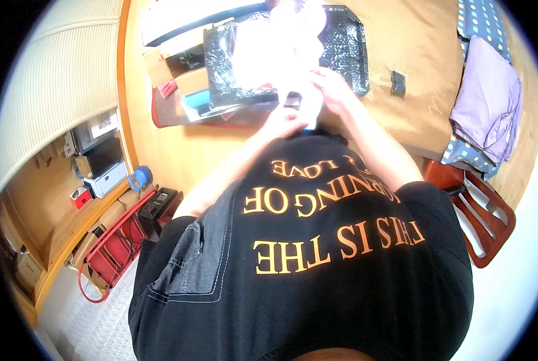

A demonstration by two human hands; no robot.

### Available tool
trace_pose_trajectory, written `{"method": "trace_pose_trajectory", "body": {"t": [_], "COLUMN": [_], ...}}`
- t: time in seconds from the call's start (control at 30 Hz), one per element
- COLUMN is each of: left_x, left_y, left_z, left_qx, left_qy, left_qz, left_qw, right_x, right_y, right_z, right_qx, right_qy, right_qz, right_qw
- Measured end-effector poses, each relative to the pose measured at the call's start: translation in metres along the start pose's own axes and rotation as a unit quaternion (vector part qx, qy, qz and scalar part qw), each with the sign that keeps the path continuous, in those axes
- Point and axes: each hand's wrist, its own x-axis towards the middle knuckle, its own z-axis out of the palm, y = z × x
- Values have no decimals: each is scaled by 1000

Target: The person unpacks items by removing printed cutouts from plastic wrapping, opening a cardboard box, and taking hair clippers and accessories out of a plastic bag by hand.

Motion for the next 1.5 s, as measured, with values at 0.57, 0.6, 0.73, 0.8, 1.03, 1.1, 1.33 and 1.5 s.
{"method": "trace_pose_trajectory", "body": {"t": [0.57, 0.6, 0.73, 0.8, 1.03, 1.1, 1.33, 1.5], "left_x": [26, 29, 26, 38, 19, 13, 5, -17], "left_y": [15, 22, 53, 48, 62, 68, 45, 36], "left_z": [-129, -133, -110, -89, -35, -33, -52, -59], "left_qx": [190, 192, 38, 64, -313, -436, -307, -320], "left_qy": [445, 454, 142, 19, -76, -85, 31, -2], "left_qz": [184, 202, 186, 159, 35, 52, 128, 120], "left_qw": [856, 846, 971, 985, 946, 894, 943, 940], "right_x": [-19, -24, -42, -44, -71, -72, -83, -75], "right_y": [-7, -8, -3, 6, 12, 18, 15, 16], "right_z": [-66, -66, -60, -61, -16, -13, 19, 29], "right_qx": [-140, -143, -172, -189, -166, -190, -150, -324], "right_qy": [151, 152, 131, 105, 48, 50, 81, 38], "right_qz": [-63, -72, -91, -95, -81, -65, -206, -240], "right_qw": [976, 975, 972, 972, 982, 978, 963, 914]}}
